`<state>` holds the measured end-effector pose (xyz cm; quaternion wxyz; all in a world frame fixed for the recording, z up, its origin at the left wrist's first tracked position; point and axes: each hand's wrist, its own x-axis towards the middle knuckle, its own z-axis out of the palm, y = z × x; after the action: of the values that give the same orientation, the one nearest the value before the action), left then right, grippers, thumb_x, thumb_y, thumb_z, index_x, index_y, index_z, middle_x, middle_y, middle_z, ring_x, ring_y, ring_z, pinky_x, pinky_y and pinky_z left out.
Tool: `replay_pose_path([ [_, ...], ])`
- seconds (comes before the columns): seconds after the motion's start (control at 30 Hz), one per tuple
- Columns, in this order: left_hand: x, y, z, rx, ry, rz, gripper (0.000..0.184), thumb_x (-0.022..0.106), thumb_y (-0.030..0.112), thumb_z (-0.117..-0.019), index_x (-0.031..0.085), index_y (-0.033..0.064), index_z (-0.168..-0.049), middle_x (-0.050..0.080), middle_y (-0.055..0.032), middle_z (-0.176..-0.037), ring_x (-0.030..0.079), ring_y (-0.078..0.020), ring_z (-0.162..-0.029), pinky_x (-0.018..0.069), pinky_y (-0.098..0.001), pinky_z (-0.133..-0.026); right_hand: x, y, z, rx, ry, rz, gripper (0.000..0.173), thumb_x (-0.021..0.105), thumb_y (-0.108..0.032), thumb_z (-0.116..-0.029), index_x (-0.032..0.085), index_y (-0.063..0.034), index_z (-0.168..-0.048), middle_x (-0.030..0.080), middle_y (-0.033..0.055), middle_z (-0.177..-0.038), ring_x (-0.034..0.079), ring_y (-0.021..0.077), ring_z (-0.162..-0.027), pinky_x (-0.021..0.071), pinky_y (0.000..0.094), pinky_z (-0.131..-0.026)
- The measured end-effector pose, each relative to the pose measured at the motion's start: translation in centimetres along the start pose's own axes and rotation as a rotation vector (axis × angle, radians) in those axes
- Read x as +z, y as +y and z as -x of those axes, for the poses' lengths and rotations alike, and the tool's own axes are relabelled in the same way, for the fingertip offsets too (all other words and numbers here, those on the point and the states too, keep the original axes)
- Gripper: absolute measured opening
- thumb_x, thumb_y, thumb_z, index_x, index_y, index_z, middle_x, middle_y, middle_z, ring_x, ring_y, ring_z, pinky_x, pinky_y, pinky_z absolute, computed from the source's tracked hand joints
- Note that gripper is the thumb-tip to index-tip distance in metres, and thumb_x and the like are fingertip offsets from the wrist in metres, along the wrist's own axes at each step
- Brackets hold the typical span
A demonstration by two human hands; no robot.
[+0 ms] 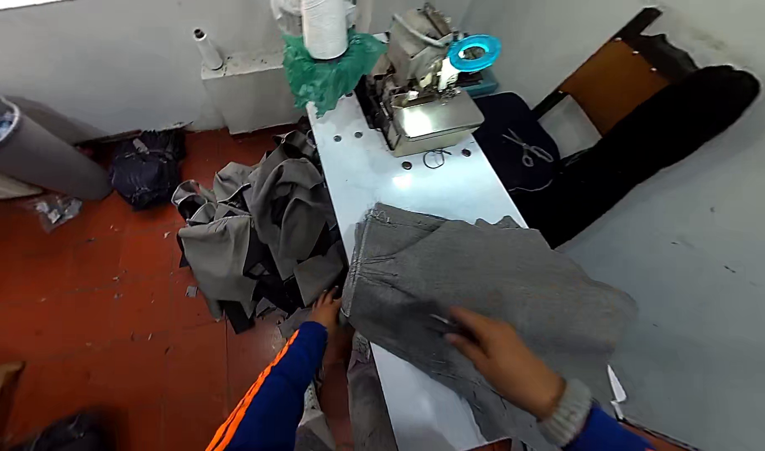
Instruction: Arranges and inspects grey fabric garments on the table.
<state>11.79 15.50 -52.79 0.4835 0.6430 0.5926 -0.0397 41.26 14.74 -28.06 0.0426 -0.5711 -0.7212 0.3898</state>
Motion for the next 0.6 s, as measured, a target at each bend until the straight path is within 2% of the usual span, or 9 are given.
replay_pose_path([
  [0.03,-0.1,0.9,0.1,0.0,-0.098,-0.062,0.069,0.078,0.014,-0.0836,0.054,0.0046,-0.147,0.032,-0.0178,-0.165,0.021,-0.0431,-0.155,0.0201,-0.0673,-0.121,1.4,-1.6,-0.7,0.004,-0.061,0.049,0.024,0.065,-0.016,-0.0973,0.067,-0.0011,-0.116,0.071,0.0182,-0.096,0.071,0.0343,-0.084,0.0577,0.0548,-0.079],
  [0.07,-0.5,1.4,0.3,-0.012,-0.18,-0.122,0.066,0.079,0.014,-0.084,0.055,0.0,-0.144,0.039,-0.0197,-0.161,0.026,-0.0433,-0.153,0.0187,-0.0671,-0.122,2.5,-3.1,-1.5,0.03,-0.136,0.107,0.029,0.067,-0.019,-0.0965,0.065,-0.0005,-0.119,0.071,0.0197,-0.098,0.071,0.0372,-0.089,0.0566,0.057,-0.082],
  [0.13,-1.8,0.8,1.3,-0.019,-0.253,-0.206,0.057,0.079,0.022,-0.0875,0.061,-0.0033,-0.135,0.056,-0.026,-0.143,0.047,-0.0453,-0.139,0.0287,-0.0654,-0.118,4.7,-5.3,-3.5,0.125,-0.289,0.237,0.04,0.066,-0.023,-0.0977,0.058,-0.0006,-0.13,0.07,0.0237,-0.106,0.069,0.0425,-0.099,0.0536,0.0605,-0.088],
  [0.23,-4.1,-1.6,5.5,-0.059,-0.217,-0.136,0.049,0.069,0.033,-0.0976,0.063,0.0001,-0.133,0.063,-0.0271,-0.132,0.057,-0.0449,-0.129,0.0411,-0.0644,-0.11,8.6,-6.7,-6.5,0.167,-0.357,0.391,0.046,0.065,-0.02,-0.0981,0.052,-0.0011,-0.139,0.067,0.028,-0.117,0.067,0.0473,-0.109,0.0527,0.0637,-0.091],
  [0.3,-5.4,-1.4,9.4,-0.059,-0.188,-0.089,0.045,0.065,0.032,-0.0998,0.063,0.0013,-0.133,0.065,-0.0269,-0.129,0.06,-0.0447,-0.125,0.0437,-0.0648,-0.106,11.4,-7.5,-7.8,0.176,-0.365,0.428,0.048,0.063,-0.015,-0.0981,0.051,-0.0017,-0.143,0.066,0.0293,-0.122,0.065,0.0487,-0.113,0.052,0.0649,-0.093],
  [0.37,-6.3,0.2,12.5,-0.041,-0.18,-0.08,0.046,0.061,0.032,-0.1022,0.059,0.0031,-0.138,0.064,-0.0265,-0.131,0.06,-0.0443,-0.126,0.044,-0.0645,-0.107,13.9,-8.5,-8.6,0.193,-0.365,0.43,0.045,0.06,-0.013,-0.0984,0.052,-0.0013,-0.141,0.065,0.0297,-0.123,0.065,0.0486,-0.114,0.0517,0.0652,-0.093],
  [0.43,-7.1,2.0,14.4,-0.003,-0.175,-0.086,0.048,0.058,0.033,-0.1042,0.057,0.0025,-0.141,0.063,-0.0273,-0.132,0.059,-0.0446,-0.126,0.0437,-0.0635,-0.108,15.3,-9.4,-9.2,0.237,-0.33,0.41,0.04,0.051,-0.017,-0.1029,0.055,0.0005,-0.138,0.066,0.0289,-0.124,0.064,0.0464,-0.117,0.0513,0.0635,-0.096],
  [0.5,-8.3,3.2,16.1,0.048,-0.182,-0.108,0.045,0.059,0.031,-0.1044,0.059,-0.0004,-0.136,0.064,-0.0285,-0.129,0.06,-0.0452,-0.124,0.0442,-0.0633,-0.107,15.1,-9.7,-9.5,0.276,-0.228,0.351,0.041,0.042,-0.027,-0.1074,0.059,-0.0005,-0.134,0.067,0.0269,-0.122,0.065,0.044,-0.118,0.0509,0.0625,-0.097],
  [0.6,-11.9,4.4,20.8,0.195,-0.127,-0.07,0.037,0.06,0.026,-0.1038,0.066,-0.0035,-0.125,0.068,-0.0277,-0.12,0.064,-0.0425,-0.117,0.0452,-0.0611,-0.106,11.7,-8.9,-7.8,0.139,-0.144,0.145,0.037,0.05,-0.03,-0.1073,0.066,-0.0008,-0.124,0.07,0.0246,-0.111,0.068,0.0403,-0.106,0.0511,0.0589,-0.095],
])
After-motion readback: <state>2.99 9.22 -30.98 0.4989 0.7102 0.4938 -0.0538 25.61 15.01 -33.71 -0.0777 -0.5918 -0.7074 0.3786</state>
